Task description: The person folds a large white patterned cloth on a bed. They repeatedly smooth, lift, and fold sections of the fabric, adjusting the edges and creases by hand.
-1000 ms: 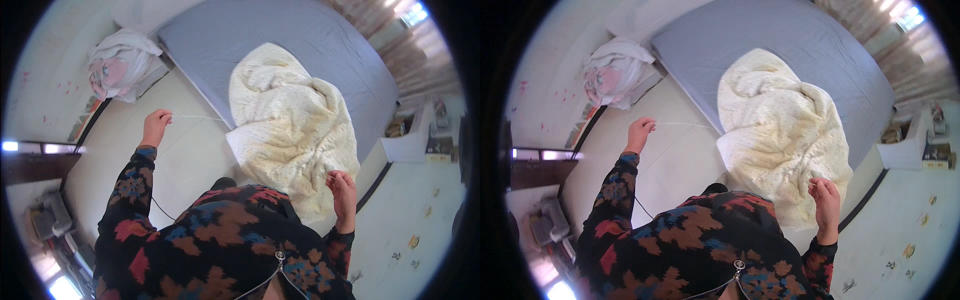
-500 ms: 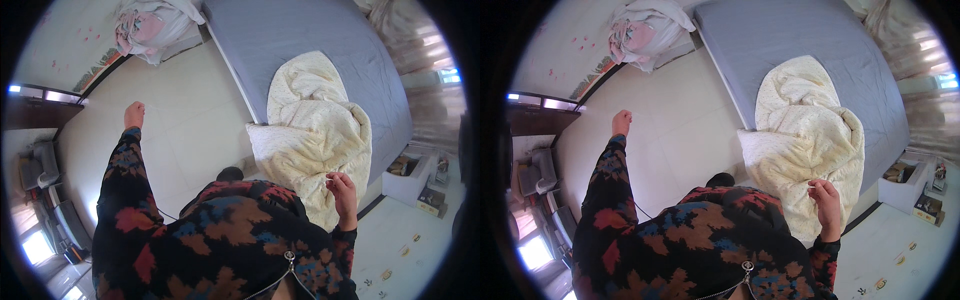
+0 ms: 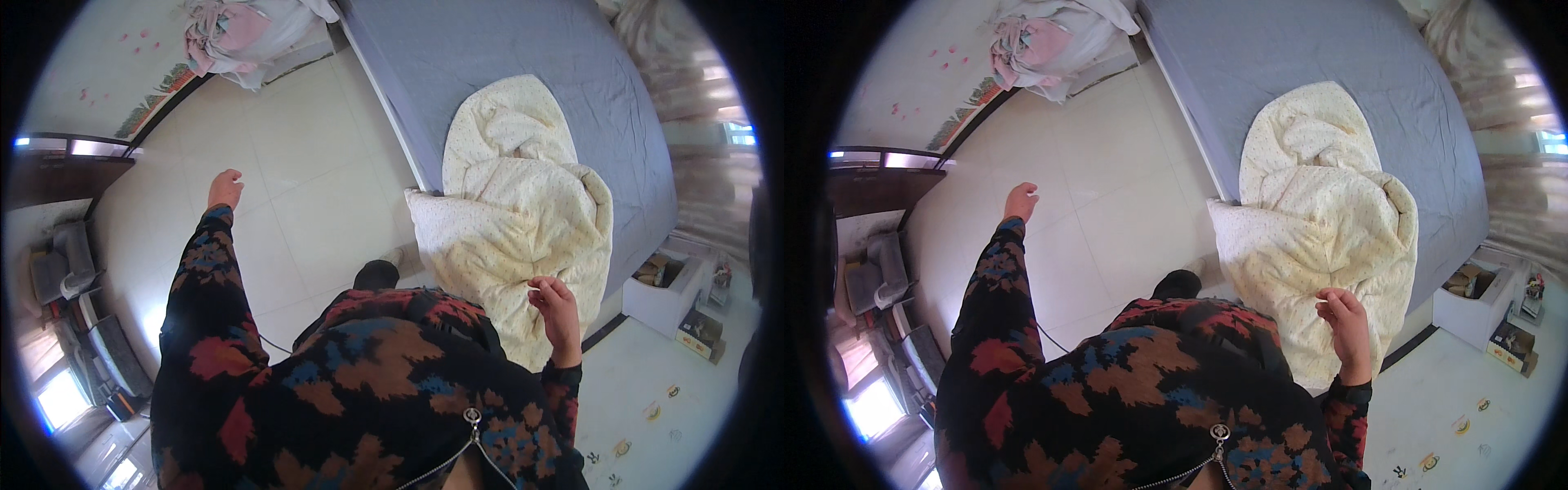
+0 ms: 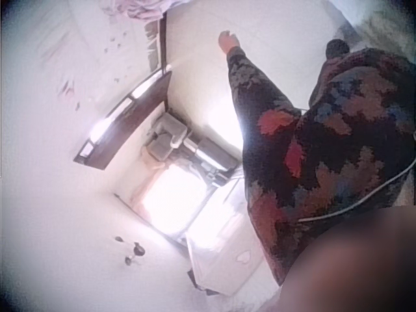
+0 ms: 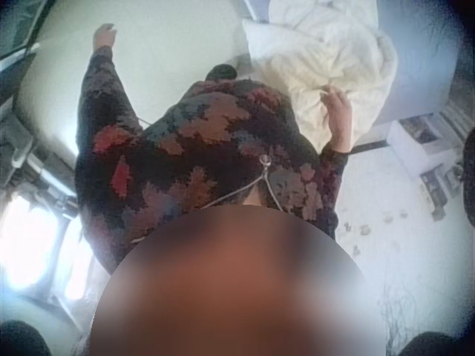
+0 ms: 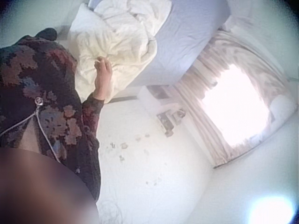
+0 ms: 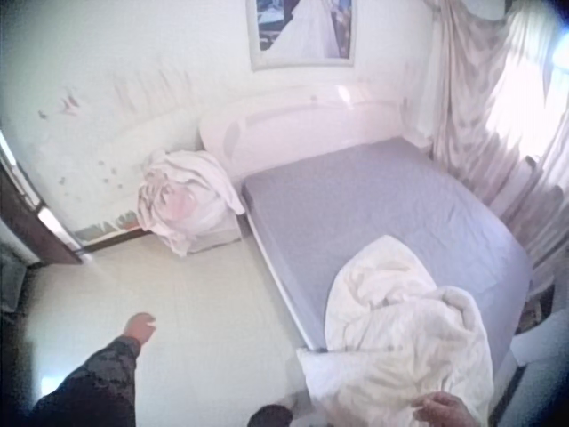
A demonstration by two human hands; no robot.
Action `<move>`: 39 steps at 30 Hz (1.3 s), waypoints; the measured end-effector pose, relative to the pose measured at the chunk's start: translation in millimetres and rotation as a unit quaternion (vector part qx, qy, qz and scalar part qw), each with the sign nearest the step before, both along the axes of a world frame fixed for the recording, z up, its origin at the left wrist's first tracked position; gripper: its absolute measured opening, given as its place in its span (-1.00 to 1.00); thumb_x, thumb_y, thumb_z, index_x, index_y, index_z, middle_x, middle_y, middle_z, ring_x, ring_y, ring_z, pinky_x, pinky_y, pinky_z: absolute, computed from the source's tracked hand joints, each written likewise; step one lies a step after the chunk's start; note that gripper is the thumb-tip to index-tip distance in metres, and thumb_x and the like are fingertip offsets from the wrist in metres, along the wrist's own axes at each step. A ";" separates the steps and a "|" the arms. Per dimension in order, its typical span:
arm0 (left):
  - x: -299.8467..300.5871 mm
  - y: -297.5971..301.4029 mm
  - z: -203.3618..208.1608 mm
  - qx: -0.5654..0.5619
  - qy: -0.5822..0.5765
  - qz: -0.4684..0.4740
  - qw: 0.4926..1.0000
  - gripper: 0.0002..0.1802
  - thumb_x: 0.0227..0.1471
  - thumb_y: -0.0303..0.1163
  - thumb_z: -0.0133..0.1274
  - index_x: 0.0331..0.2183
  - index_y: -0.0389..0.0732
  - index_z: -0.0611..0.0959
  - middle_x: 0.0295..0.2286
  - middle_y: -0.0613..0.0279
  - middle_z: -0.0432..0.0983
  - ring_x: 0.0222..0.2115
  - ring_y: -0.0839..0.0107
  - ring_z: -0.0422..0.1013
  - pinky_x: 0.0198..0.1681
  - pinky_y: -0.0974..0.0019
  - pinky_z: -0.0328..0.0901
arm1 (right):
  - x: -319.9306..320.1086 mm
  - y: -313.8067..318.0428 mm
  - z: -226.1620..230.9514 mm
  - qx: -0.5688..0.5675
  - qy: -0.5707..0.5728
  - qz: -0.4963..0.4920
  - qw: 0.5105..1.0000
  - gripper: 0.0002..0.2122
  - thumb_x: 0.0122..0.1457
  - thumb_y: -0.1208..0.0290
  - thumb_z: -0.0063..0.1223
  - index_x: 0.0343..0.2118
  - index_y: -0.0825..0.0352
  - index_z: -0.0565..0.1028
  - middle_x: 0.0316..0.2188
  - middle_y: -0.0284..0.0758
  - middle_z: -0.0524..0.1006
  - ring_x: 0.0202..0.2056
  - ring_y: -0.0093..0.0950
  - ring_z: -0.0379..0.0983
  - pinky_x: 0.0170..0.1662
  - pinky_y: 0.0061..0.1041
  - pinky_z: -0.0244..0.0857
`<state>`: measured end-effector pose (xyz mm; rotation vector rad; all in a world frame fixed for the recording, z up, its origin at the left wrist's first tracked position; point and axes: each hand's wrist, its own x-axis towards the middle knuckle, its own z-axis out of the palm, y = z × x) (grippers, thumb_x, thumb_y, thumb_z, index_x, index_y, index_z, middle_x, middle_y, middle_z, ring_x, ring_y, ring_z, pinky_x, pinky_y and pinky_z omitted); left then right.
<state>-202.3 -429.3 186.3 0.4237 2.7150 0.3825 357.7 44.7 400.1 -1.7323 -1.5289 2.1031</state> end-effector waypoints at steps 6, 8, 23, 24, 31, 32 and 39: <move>6.3 27.2 -4.9 0.030 -0.060 -0.001 0.998 -0.69 0.00 -0.38 0.15 -0.17 -0.24 0.68 -0.20 0.01 0.62 -0.12 0.10 0.52 -0.01 0.18 0.39 | -1.3 -3.4 0.8 0.000 0.000 0.006 1.000 -0.83 0.35 0.38 -0.01 -0.14 0.32 0.55 -0.21 -0.38 0.59 -0.26 -0.58 0.50 -0.09 -0.54 0.39; 9.4 40.6 -7.5 0.059 -0.076 -0.011 0.995 -0.69 0.01 -0.37 0.14 -0.17 -0.25 0.68 -0.22 0.03 0.63 -0.16 0.16 0.53 -0.05 0.21 0.40 | 1.0 -3.9 0.4 0.007 0.010 0.001 1.000 -0.83 0.34 0.38 -0.01 -0.15 0.33 0.56 -0.22 -0.39 0.60 -0.26 -0.58 0.50 -0.09 -0.55 0.38; 181.0 264.2 -29.1 0.141 -0.336 -0.283 0.887 -0.69 0.05 -0.43 0.14 -0.13 -0.28 0.66 -0.25 0.14 0.64 -0.23 0.37 0.54 -0.11 0.31 0.42 | 71.2 -39.1 109.4 -0.135 0.276 0.074 0.949 -0.60 0.28 0.40 0.10 0.15 0.37 0.43 -0.21 -0.38 0.54 -0.23 -0.60 0.42 -0.18 -0.60 0.29; 201.3 279.3 -22.5 0.130 -0.350 -0.305 0.876 -0.69 0.04 -0.45 0.14 -0.12 -0.28 0.66 -0.24 0.16 0.63 -0.22 0.39 0.53 -0.10 0.32 0.42 | 77.8 -43.5 132.5 -0.183 0.305 0.083 0.931 -0.57 0.27 0.40 0.13 0.16 0.43 0.40 -0.21 -0.35 0.56 -0.26 -0.57 0.42 -0.20 -0.57 0.30; 306.9 391.8 12.6 0.098 -0.387 -0.414 0.818 -0.68 0.08 -0.40 0.13 -0.11 -0.28 0.65 -0.20 0.10 0.62 -0.20 0.33 0.53 -0.08 0.30 0.41 | 98.8 -38.6 171.3 -0.066 0.583 0.317 0.745 -0.58 0.31 0.08 0.04 0.06 0.29 0.51 -0.21 -0.07 0.59 -0.26 -0.20 0.52 -0.27 -0.23 0.36; 316.7 406.6 14.2 0.100 -0.396 -0.413 0.814 -0.68 0.07 -0.39 0.14 -0.11 -0.27 0.65 -0.20 0.08 0.62 -0.20 0.30 0.53 -0.07 0.28 0.40 | 115.1 -30.6 172.4 -0.105 0.553 0.346 0.750 -0.65 0.32 0.17 0.04 0.01 0.33 0.53 -0.24 -0.10 0.59 -0.29 -0.26 0.51 -0.27 -0.28 0.35; 357.3 478.0 1.4 0.084 -0.264 -0.469 0.839 -0.66 0.07 -0.37 0.13 -0.10 -0.29 0.64 -0.15 0.02 0.59 -0.13 0.20 0.53 -0.04 0.24 0.40 | 210.6 29.8 76.6 0.168 0.152 -0.125 0.966 -0.83 0.26 0.45 0.07 -0.47 0.38 0.46 -0.50 -0.45 0.45 -0.42 -0.65 0.35 -0.31 -0.62 0.23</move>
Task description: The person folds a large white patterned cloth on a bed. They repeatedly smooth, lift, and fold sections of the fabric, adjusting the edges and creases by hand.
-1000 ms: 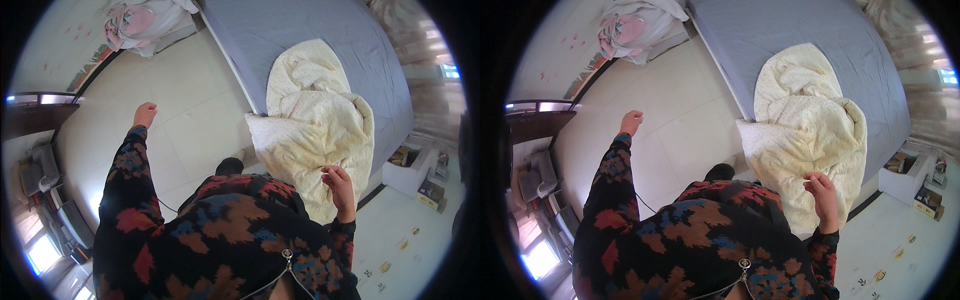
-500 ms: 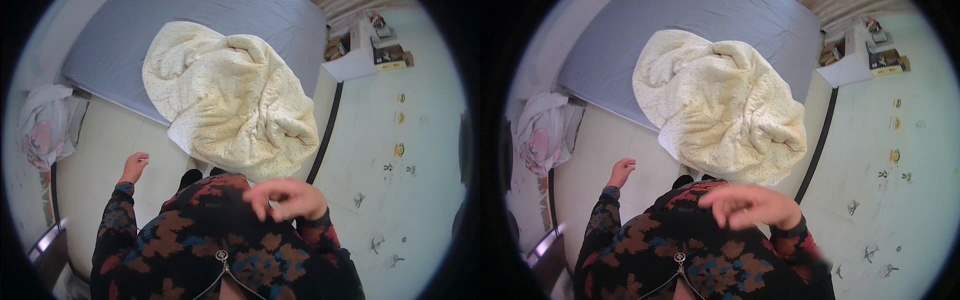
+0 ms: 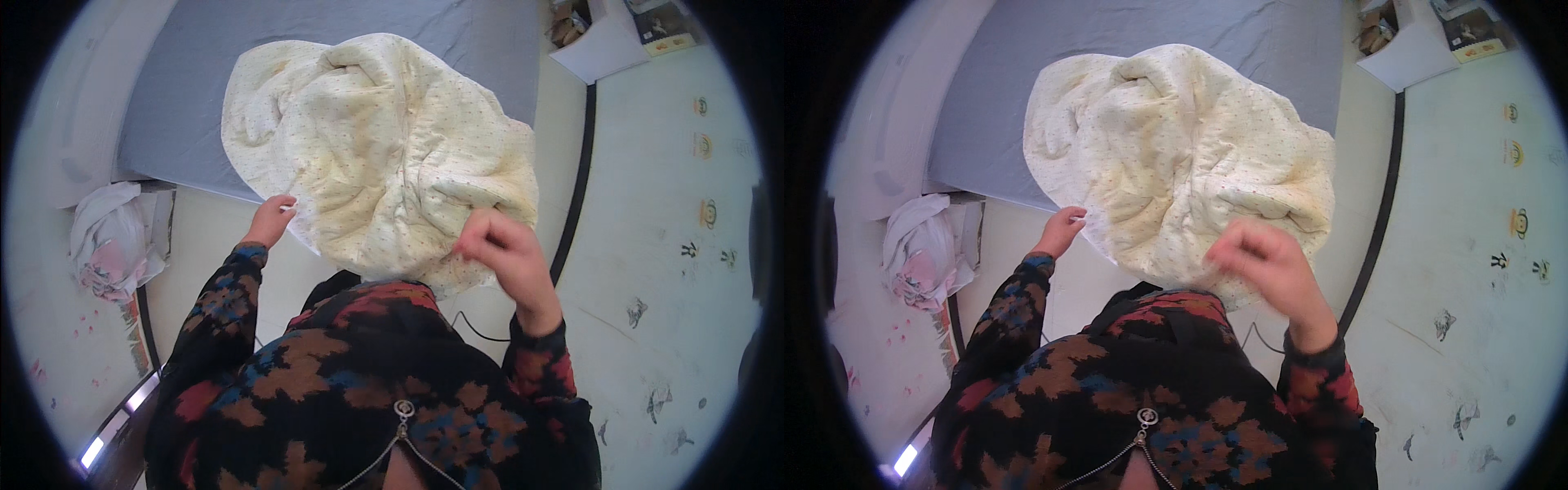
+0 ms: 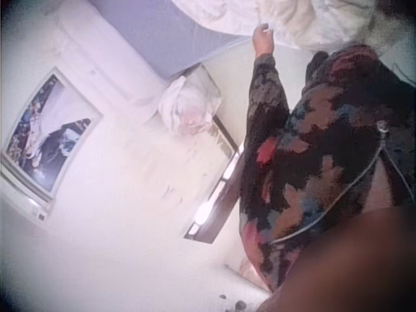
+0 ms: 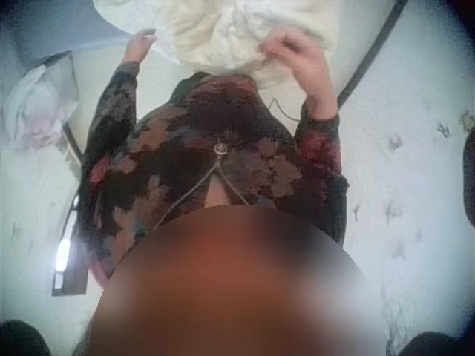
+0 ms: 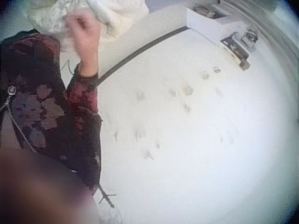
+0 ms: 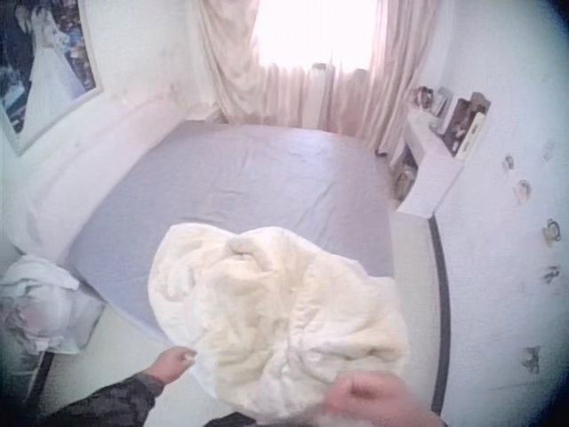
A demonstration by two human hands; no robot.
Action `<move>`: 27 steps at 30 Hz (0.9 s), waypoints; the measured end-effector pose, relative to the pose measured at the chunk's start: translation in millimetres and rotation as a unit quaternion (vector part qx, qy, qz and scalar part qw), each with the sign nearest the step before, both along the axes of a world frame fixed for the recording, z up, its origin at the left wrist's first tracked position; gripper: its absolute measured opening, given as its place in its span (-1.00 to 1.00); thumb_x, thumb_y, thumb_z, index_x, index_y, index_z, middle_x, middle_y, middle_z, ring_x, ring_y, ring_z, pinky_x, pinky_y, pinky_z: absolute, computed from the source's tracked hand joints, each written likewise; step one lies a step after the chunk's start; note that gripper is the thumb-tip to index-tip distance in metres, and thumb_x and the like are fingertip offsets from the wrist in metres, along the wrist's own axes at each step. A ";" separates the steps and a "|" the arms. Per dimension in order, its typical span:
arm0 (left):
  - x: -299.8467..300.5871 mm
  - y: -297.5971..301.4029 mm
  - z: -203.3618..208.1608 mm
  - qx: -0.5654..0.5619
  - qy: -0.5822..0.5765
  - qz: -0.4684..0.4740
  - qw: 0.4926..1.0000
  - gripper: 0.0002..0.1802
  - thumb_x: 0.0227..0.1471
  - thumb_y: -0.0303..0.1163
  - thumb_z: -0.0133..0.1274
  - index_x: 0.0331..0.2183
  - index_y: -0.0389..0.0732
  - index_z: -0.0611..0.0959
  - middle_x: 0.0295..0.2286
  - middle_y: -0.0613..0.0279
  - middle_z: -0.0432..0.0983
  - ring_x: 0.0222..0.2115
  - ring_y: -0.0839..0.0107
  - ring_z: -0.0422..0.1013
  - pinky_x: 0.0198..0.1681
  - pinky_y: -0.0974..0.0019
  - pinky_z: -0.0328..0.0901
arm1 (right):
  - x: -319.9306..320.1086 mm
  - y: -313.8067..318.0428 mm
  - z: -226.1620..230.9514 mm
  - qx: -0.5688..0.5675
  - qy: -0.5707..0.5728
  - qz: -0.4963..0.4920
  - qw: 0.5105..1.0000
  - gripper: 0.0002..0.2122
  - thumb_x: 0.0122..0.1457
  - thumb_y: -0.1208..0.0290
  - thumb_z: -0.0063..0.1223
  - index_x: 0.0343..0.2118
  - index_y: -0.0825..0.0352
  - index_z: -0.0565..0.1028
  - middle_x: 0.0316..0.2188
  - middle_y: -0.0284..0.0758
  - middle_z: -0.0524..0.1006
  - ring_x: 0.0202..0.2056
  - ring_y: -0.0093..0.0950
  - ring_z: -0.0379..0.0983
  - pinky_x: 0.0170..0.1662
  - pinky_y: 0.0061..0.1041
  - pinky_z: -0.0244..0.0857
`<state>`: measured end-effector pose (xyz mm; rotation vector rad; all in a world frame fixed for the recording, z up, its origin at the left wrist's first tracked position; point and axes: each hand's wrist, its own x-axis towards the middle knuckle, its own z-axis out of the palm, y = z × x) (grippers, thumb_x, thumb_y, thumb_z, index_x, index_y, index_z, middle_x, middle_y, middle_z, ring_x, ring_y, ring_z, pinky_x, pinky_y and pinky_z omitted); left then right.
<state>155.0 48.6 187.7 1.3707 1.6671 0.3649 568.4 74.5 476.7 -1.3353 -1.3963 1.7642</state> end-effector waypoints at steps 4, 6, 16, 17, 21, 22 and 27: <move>3.6 21.7 -25.1 0.008 0.045 0.051 0.998 -0.60 0.06 -0.31 0.14 -0.07 -0.29 0.62 -0.15 -0.02 0.58 -0.12 0.15 0.52 -0.02 0.19 0.39 | 31.6 10.2 -121.1 -0.108 -0.133 -0.162 0.972 -0.75 0.28 0.31 0.07 -0.47 0.36 0.51 -0.52 -0.45 0.43 -0.40 -0.65 0.31 -0.25 -0.63 0.25; 3.5 34.8 -33.2 0.002 0.054 0.092 0.994 -0.49 0.04 -0.19 0.19 -0.05 -0.33 0.60 -0.15 -0.07 0.57 -0.11 0.08 0.51 -0.02 0.14 0.38 | 37.4 7.4 -162.5 -0.047 -0.249 -0.108 0.961 -0.72 0.24 0.21 0.10 -0.44 0.37 0.51 -0.52 -0.36 0.45 -0.40 -0.51 0.38 -0.23 -0.51 0.31; 47.8 108.5 -47.8 -0.076 0.151 -0.064 0.983 -0.43 0.06 0.07 0.07 -0.35 -0.36 0.61 -0.27 -0.17 0.55 -0.18 -0.09 0.47 -0.10 -0.02 0.33 | -21.2 27.3 -225.2 0.073 -0.588 -0.028 0.805 -0.68 0.13 0.15 0.07 -0.31 0.36 0.48 -0.34 -0.04 0.56 -0.25 0.02 0.49 -0.16 -0.05 0.36; 48.8 109.5 -51.2 -0.056 0.155 -0.074 0.984 -0.46 0.08 0.04 0.05 -0.36 -0.36 0.61 -0.28 -0.15 0.55 -0.19 -0.11 0.46 -0.10 -0.04 0.33 | -17.1 27.6 -224.9 0.054 -0.582 -0.056 0.810 -0.71 0.14 0.18 0.05 -0.31 0.36 0.48 -0.35 -0.03 0.56 -0.25 0.02 0.50 -0.17 -0.04 0.36; 32.8 105.6 -58.7 -0.024 0.146 -0.070 0.987 -0.52 0.11 -0.03 -0.01 -0.38 -0.34 0.58 -0.33 -0.17 0.52 -0.22 -0.16 0.43 -0.15 -0.07 0.30 | 23.0 10.8 -213.4 0.068 -0.473 -0.152 0.865 -0.69 0.21 0.14 0.04 -0.23 0.34 0.54 -0.38 0.02 0.56 -0.28 0.01 0.50 -0.21 -0.15 0.36; 25.3 104.0 -57.9 -0.003 0.141 -0.055 0.989 -0.53 0.11 -0.04 0.01 -0.41 -0.34 0.57 -0.36 -0.20 0.51 -0.24 -0.17 0.43 -0.19 -0.07 0.30 | 36.0 7.1 -211.9 0.060 -0.478 -0.182 0.857 -0.68 0.21 0.15 0.07 -0.21 0.35 0.55 -0.40 -0.05 0.58 -0.32 -0.08 0.51 -0.22 -0.22 0.36; -7.9 100.7 -43.3 0.017 0.110 0.048 0.993 -0.61 0.11 -0.14 0.02 -0.44 -0.33 0.54 -0.40 -0.16 0.48 -0.31 -0.15 0.40 -0.25 -0.04 0.27 | 131.6 -3.1 -185.8 -0.032 -0.324 -0.383 0.865 -0.74 0.21 0.21 0.19 -0.26 0.35 0.61 -0.45 -0.47 0.58 -0.40 -0.62 0.43 -0.33 -0.53 0.29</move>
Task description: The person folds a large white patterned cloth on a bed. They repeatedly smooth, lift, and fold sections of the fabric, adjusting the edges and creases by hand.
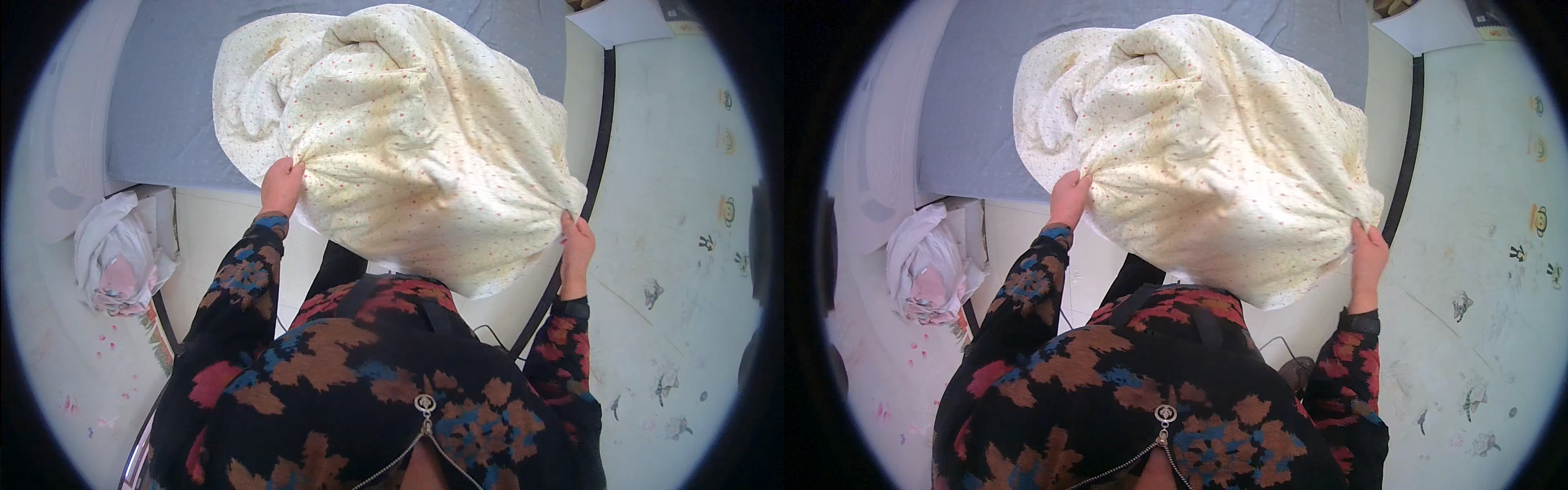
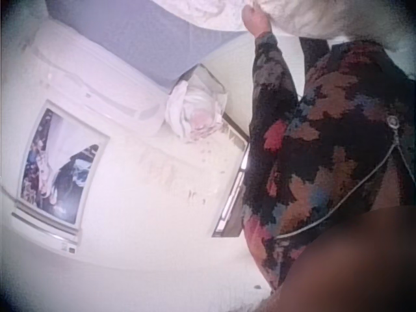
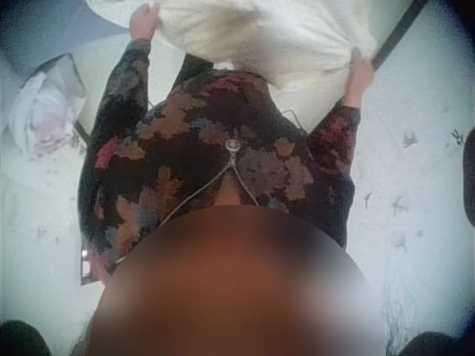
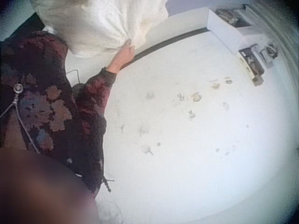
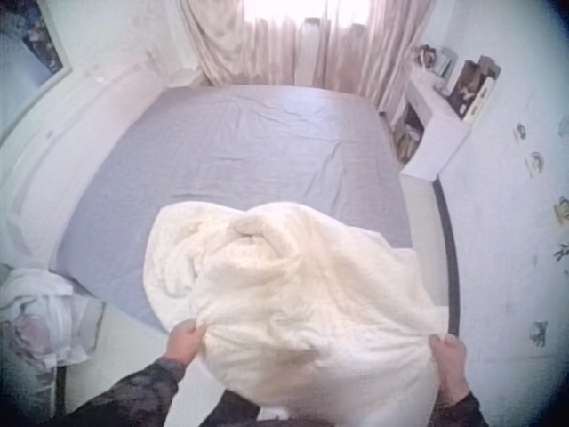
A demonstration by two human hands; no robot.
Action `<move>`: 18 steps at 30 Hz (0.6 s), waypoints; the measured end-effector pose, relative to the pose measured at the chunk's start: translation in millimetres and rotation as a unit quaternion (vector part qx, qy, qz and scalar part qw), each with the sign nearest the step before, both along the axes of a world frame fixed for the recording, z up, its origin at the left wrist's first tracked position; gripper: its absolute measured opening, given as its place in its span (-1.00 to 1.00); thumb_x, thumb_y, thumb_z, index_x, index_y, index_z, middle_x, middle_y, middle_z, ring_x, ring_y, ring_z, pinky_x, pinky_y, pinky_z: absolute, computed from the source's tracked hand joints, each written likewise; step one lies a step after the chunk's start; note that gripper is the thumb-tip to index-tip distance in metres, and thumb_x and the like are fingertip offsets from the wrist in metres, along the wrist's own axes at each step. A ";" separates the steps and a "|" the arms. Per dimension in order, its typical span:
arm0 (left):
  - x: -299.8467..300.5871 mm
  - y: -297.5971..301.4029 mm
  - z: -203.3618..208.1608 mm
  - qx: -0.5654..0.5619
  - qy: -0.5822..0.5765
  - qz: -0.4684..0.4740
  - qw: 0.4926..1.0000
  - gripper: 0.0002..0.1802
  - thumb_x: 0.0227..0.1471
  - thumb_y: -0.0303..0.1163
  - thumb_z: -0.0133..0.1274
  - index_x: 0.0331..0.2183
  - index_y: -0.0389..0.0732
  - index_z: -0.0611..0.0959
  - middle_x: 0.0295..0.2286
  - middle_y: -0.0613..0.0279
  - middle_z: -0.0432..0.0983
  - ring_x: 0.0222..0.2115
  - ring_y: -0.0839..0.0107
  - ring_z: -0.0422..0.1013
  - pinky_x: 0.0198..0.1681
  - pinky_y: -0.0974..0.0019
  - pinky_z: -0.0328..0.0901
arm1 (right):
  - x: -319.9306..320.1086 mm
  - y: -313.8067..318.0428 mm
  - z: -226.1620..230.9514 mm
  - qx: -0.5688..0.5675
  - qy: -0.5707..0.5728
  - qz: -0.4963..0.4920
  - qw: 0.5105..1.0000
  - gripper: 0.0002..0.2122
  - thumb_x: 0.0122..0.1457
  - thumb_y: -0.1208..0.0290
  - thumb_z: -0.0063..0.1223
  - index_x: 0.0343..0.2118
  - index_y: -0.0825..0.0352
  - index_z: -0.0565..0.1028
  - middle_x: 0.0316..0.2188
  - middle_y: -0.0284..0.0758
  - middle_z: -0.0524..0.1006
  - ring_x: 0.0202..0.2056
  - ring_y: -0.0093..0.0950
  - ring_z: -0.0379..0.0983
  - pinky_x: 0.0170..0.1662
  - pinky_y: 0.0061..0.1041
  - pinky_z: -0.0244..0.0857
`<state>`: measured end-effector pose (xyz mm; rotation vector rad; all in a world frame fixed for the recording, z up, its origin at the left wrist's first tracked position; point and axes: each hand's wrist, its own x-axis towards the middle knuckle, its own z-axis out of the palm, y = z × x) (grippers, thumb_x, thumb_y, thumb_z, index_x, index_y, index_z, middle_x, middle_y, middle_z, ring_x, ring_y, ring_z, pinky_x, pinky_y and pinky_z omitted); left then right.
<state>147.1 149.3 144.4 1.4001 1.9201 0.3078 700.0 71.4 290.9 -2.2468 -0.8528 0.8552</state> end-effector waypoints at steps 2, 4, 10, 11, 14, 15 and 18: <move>-1.6 0.6 -1.8 0.005 -0.024 0.002 1.000 -0.61 0.12 -0.15 0.02 -0.47 -0.35 0.51 -0.43 -0.17 0.45 -0.33 -0.15 0.38 -0.26 -0.04 0.25 | 20.2 -2.5 -6.5 -0.015 0.022 -0.056 0.998 -0.76 0.21 0.20 0.20 -0.29 0.31 0.63 -0.44 -0.52 0.56 -0.41 -0.69 0.40 -0.35 -0.58 0.25; -1.0 3.8 -8.5 0.039 -0.034 -0.008 0.999 -0.61 0.12 -0.16 0.01 -0.48 -0.35 0.50 -0.43 -0.18 0.44 -0.34 -0.15 0.37 -0.26 -0.04 0.24 | 33.0 -1.2 -18.9 0.004 0.050 -0.075 0.996 -0.78 0.21 0.19 0.21 -0.30 0.27 0.64 -0.44 -0.51 0.55 -0.42 -0.70 0.38 -0.37 -0.59 0.22; -4.2 16.5 -17.8 0.027 -0.015 -0.025 0.999 -0.60 0.13 -0.17 0.00 -0.49 -0.36 0.49 -0.46 -0.19 0.41 -0.33 -0.16 0.37 -0.24 -0.04 0.24 | 48.8 9.8 -48.4 -0.064 0.024 -0.147 0.987 -0.76 0.17 0.13 0.24 -0.43 0.21 0.54 -0.46 -0.54 0.50 -0.43 -0.64 0.36 -0.36 -0.57 0.19; -1.0 17.5 -16.2 -0.002 -0.015 -0.011 1.000 -0.61 0.13 -0.16 0.03 -0.46 -0.35 0.51 -0.40 -0.18 0.44 -0.31 -0.16 0.37 -0.22 -0.06 0.25 | 48.8 10.6 -49.7 -0.077 0.012 -0.164 0.983 -0.75 0.16 0.13 0.24 -0.45 0.19 0.52 -0.46 -0.54 0.49 -0.41 -0.64 0.36 -0.35 -0.57 0.19; 22.8 10.3 -5.0 0.065 0.072 -0.023 0.995 -0.68 0.11 -0.20 0.10 -0.40 -0.30 0.56 -0.30 -0.10 0.46 -0.24 -0.13 0.37 -0.16 -0.05 0.27 | 46.6 9.7 -47.4 -0.063 0.049 -0.152 0.985 -0.76 0.14 0.11 0.26 -0.43 0.18 0.53 -0.44 -0.55 0.50 -0.38 -0.64 0.36 -0.32 -0.55 0.19; 33.6 3.5 0.8 0.138 0.105 -0.031 0.984 -0.78 0.05 -0.31 0.16 -0.32 -0.26 0.58 -0.21 -0.02 0.46 -0.17 -0.07 0.37 -0.10 -0.03 0.29 | 45.2 9.3 -44.9 -0.064 0.054 -0.147 0.986 -0.77 0.14 0.13 0.25 -0.41 0.18 0.54 -0.43 -0.55 0.50 -0.37 -0.65 0.36 -0.31 -0.54 0.20; 68.5 -12.7 15.5 0.233 0.009 -0.124 0.964 -0.73 0.01 -0.38 0.16 -0.21 -0.24 0.58 -0.16 0.00 0.47 -0.10 -0.02 0.35 -0.03 0.04 0.27 | 39.1 10.5 -37.0 -0.062 0.078 -0.137 0.986 -0.79 0.15 0.16 0.24 -0.34 0.20 0.56 -0.40 -0.55 0.52 -0.35 -0.65 0.38 -0.27 -0.52 0.21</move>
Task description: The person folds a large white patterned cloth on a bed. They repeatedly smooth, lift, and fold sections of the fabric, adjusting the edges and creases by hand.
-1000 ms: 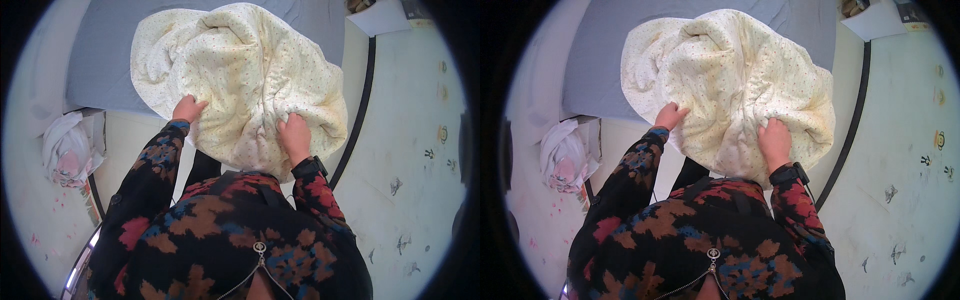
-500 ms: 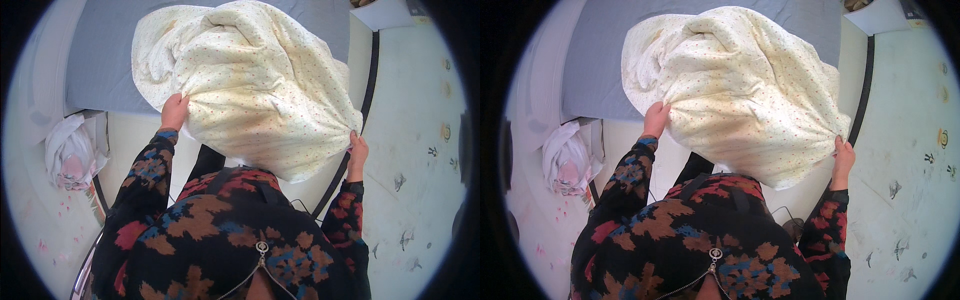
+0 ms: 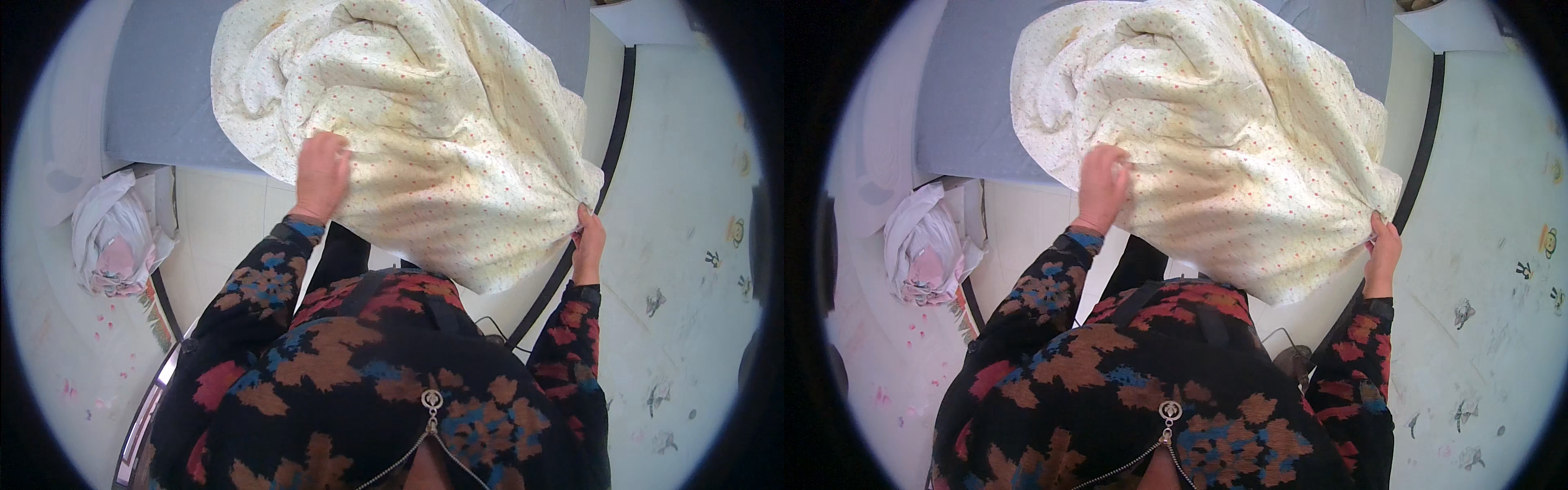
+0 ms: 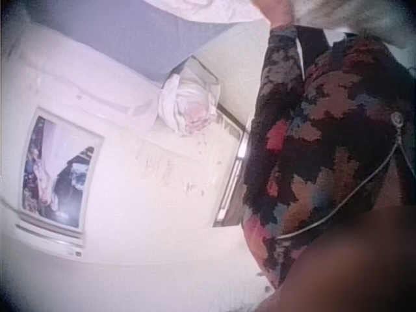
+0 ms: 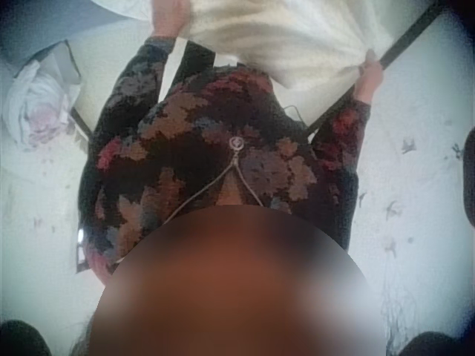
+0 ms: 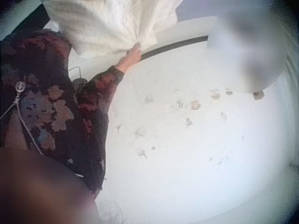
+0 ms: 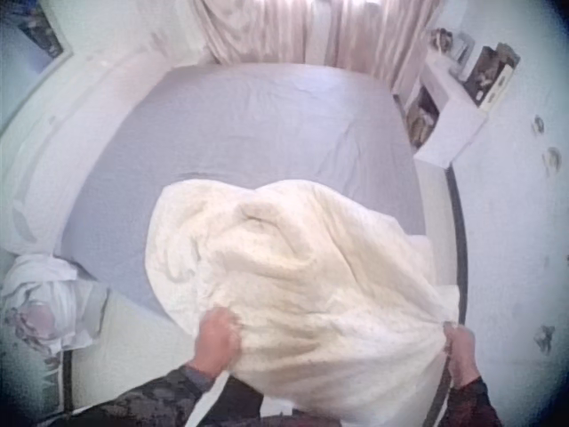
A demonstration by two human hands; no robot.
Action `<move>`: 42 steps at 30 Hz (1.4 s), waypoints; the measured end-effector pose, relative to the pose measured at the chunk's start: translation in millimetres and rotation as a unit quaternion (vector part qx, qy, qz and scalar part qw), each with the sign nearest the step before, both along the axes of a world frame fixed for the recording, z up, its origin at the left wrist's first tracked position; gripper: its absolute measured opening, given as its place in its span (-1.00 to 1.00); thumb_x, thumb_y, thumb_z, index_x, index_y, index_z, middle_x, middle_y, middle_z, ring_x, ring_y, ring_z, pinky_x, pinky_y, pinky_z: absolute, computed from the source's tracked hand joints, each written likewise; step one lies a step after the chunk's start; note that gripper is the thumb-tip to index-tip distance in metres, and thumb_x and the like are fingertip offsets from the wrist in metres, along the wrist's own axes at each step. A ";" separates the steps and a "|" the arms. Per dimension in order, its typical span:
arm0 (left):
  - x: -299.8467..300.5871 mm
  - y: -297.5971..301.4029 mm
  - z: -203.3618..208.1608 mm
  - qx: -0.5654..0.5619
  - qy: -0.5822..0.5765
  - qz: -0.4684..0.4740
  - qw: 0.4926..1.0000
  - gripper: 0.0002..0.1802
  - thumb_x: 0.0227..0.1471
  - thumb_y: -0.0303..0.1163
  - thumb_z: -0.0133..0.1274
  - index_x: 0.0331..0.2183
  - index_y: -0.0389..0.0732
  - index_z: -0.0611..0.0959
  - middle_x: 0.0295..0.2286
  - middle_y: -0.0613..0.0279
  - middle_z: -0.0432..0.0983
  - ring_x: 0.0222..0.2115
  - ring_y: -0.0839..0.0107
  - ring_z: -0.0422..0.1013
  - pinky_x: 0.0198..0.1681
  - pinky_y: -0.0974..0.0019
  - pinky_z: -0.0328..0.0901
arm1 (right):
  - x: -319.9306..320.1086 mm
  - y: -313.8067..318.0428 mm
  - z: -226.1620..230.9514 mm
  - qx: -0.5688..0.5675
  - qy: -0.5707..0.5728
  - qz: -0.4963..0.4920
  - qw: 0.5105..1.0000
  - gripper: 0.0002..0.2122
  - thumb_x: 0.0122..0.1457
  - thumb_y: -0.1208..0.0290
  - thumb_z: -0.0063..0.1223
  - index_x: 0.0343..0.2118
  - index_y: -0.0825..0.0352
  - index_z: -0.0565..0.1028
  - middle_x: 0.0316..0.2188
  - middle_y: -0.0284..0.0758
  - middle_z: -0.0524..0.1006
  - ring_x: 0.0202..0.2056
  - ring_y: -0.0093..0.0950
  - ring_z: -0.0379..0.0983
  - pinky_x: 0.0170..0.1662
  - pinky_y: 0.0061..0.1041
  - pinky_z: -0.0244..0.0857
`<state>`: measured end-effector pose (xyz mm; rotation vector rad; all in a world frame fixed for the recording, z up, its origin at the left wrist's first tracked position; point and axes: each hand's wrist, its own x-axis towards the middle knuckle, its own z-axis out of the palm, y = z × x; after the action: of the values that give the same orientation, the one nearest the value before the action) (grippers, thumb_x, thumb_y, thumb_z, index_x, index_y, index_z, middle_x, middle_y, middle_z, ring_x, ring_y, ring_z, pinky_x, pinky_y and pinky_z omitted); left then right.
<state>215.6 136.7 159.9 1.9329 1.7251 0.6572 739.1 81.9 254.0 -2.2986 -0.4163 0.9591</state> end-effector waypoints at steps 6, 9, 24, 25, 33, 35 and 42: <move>61.9 -4.1 -4.5 0.012 0.017 -0.132 0.991 -0.70 0.01 -0.45 0.11 -0.14 -0.23 0.61 -0.17 0.09 0.50 -0.12 0.05 0.39 -0.01 0.07 0.30 | -5.0 8.7 9.5 0.010 0.040 -0.001 0.999 -0.79 0.17 0.23 0.24 -0.21 0.23 0.60 -0.32 -0.53 0.58 -0.31 -0.66 0.42 -0.25 -0.58 0.24; 70.6 -4.0 -12.2 -0.011 0.062 -0.118 0.991 -0.71 -0.01 -0.47 0.09 -0.17 -0.24 0.63 -0.23 0.10 0.51 -0.16 0.07 0.42 -0.08 0.08 0.34 | -2.9 7.4 10.6 0.011 0.049 0.008 0.999 -0.76 0.18 0.25 0.24 -0.16 0.24 0.60 -0.28 -0.52 0.59 -0.29 -0.67 0.44 -0.25 -0.60 0.24; 84.6 -2.6 -26.8 -0.065 -0.009 -0.052 0.996 -0.81 0.13 -0.42 0.06 -0.20 -0.21 0.61 -0.26 0.02 0.48 -0.27 -0.06 0.47 -0.23 0.02 0.39 | -3.5 4.8 8.6 0.034 0.078 0.008 0.996 -0.77 0.19 0.31 0.24 -0.13 0.27 0.60 -0.26 -0.51 0.61 -0.28 -0.68 0.47 -0.25 -0.64 0.26; 84.8 -0.9 -26.2 -0.076 -0.012 -0.047 0.996 -0.83 0.13 -0.40 0.06 -0.21 -0.20 0.61 -0.26 0.03 0.47 -0.27 -0.05 0.47 -0.23 0.03 0.39 | -4.1 5.2 9.0 0.034 0.079 0.016 0.996 -0.77 0.19 0.31 0.24 -0.13 0.28 0.60 -0.26 -0.51 0.61 -0.28 -0.68 0.47 -0.25 -0.64 0.26; 75.9 27.5 -13.5 -0.248 -0.024 -0.151 0.957 -0.78 -0.07 -0.40 0.16 -0.51 -0.22 0.42 -0.41 0.08 0.35 -0.39 0.03 0.38 -0.34 0.10 0.29 | -3.3 10.0 7.9 0.030 0.070 0.018 0.997 -0.80 0.21 0.30 0.22 -0.18 0.28 0.61 -0.29 -0.51 0.60 -0.31 -0.71 0.44 -0.29 -0.65 0.24; 61.6 31.7 -1.2 -0.262 -0.051 -0.199 0.943 -0.69 -0.14 -0.43 0.19 -0.56 -0.23 0.33 -0.44 0.12 0.28 -0.43 0.13 0.31 -0.35 0.19 0.23 | -4.4 13.0 7.8 0.026 0.084 0.023 0.996 -0.80 0.21 0.29 0.21 -0.19 0.27 0.61 -0.31 -0.52 0.59 -0.33 -0.71 0.43 -0.30 -0.66 0.22; 10.8 22.6 73.4 -0.451 -0.327 -0.100 0.824 -0.57 -0.16 -0.53 0.23 -0.60 -0.11 0.23 -0.44 0.43 0.19 -0.41 0.58 0.14 -0.30 0.46 0.12 | -18.2 30.4 12.5 0.024 0.071 0.063 0.995 -0.81 0.21 0.25 0.20 -0.22 0.24 0.60 -0.36 -0.58 0.56 -0.40 -0.74 0.37 -0.35 -0.68 0.15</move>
<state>226.4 159.3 233.3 1.0080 1.0519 0.2653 720.8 112.3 266.5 -2.1655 -0.5232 1.1534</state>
